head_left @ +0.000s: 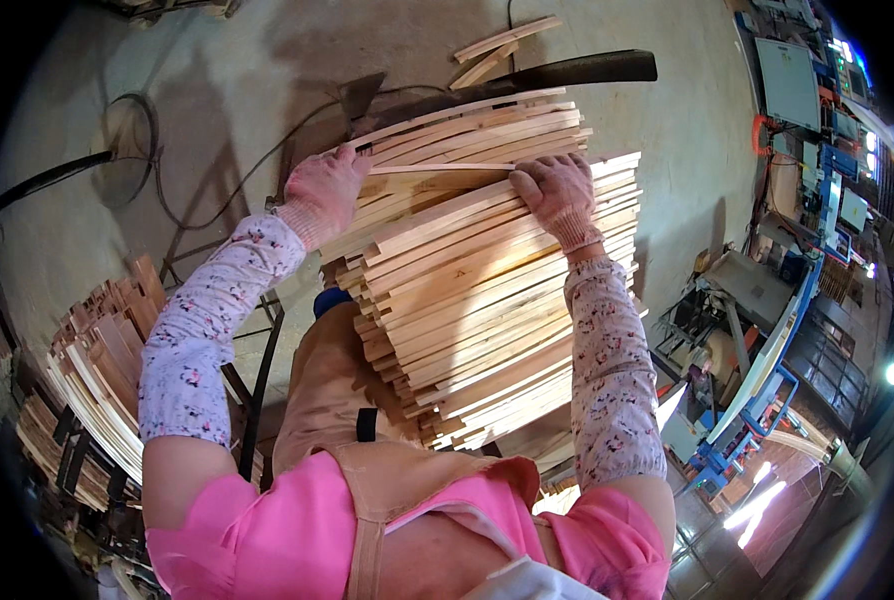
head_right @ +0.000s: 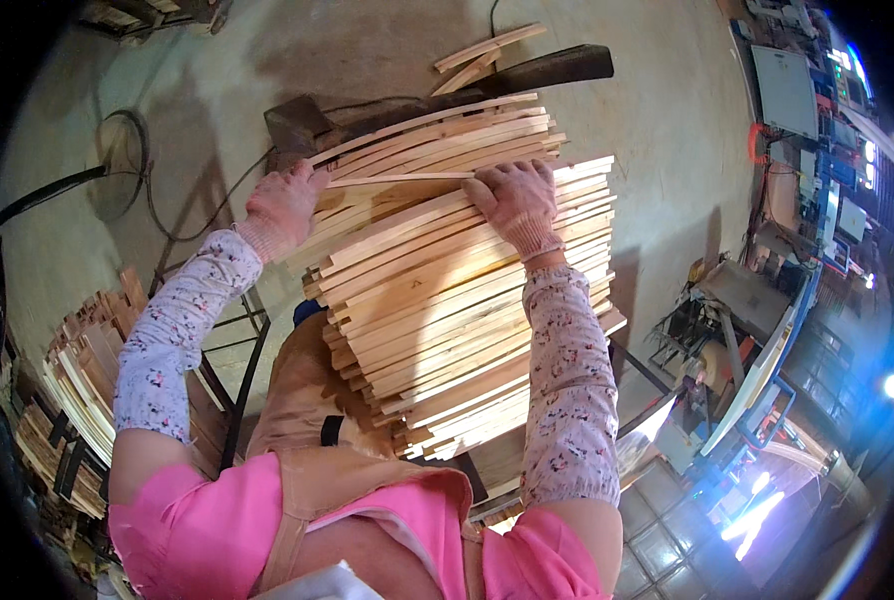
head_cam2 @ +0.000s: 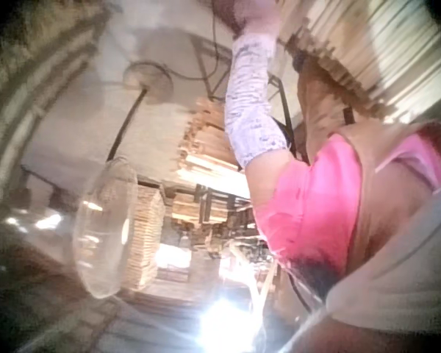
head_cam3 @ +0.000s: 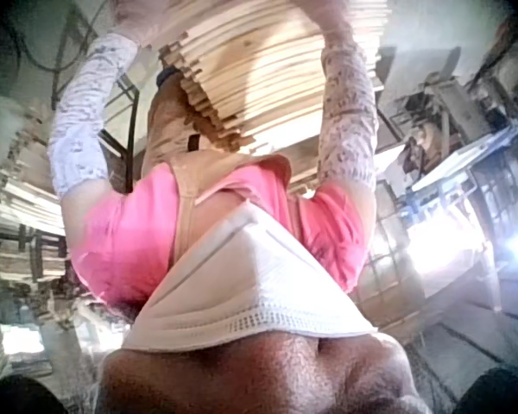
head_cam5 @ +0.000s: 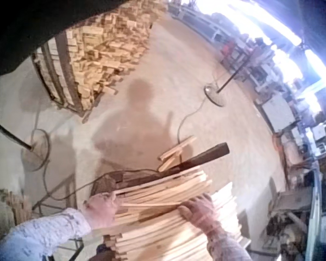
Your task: The person picks up thin wooden slats from a large pile on a metal table and arranges them into a neat, aligned stack. The person repeatedly grabs handfuls of slats, aligns them, and places them onto the growing stack, occasionally adjusting the position of the slats to ensure they are straight.
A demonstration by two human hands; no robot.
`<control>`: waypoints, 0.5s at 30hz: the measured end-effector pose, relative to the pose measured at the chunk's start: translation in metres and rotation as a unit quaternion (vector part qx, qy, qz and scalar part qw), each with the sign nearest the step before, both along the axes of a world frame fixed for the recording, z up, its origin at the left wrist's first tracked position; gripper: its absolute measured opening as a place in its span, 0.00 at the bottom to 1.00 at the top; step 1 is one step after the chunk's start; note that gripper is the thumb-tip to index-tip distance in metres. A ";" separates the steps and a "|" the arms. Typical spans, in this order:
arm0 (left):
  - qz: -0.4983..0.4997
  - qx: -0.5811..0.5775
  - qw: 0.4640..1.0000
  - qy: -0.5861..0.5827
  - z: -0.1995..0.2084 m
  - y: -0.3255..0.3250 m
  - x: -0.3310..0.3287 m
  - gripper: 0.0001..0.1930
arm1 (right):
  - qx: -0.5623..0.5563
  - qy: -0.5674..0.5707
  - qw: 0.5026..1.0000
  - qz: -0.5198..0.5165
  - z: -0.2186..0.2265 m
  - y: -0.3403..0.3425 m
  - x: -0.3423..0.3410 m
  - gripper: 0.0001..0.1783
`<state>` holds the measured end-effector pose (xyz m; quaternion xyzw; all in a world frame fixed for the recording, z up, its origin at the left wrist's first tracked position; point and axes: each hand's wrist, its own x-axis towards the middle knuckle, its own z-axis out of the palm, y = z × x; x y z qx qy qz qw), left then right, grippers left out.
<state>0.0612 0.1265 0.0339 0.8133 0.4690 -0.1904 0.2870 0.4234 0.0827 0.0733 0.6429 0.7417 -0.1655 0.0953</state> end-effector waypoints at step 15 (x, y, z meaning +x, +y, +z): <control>0.098 0.188 0.953 -0.218 -0.038 -0.068 -0.168 0.15 | 0.023 0.031 0.999 0.006 0.019 0.000 0.000 0.25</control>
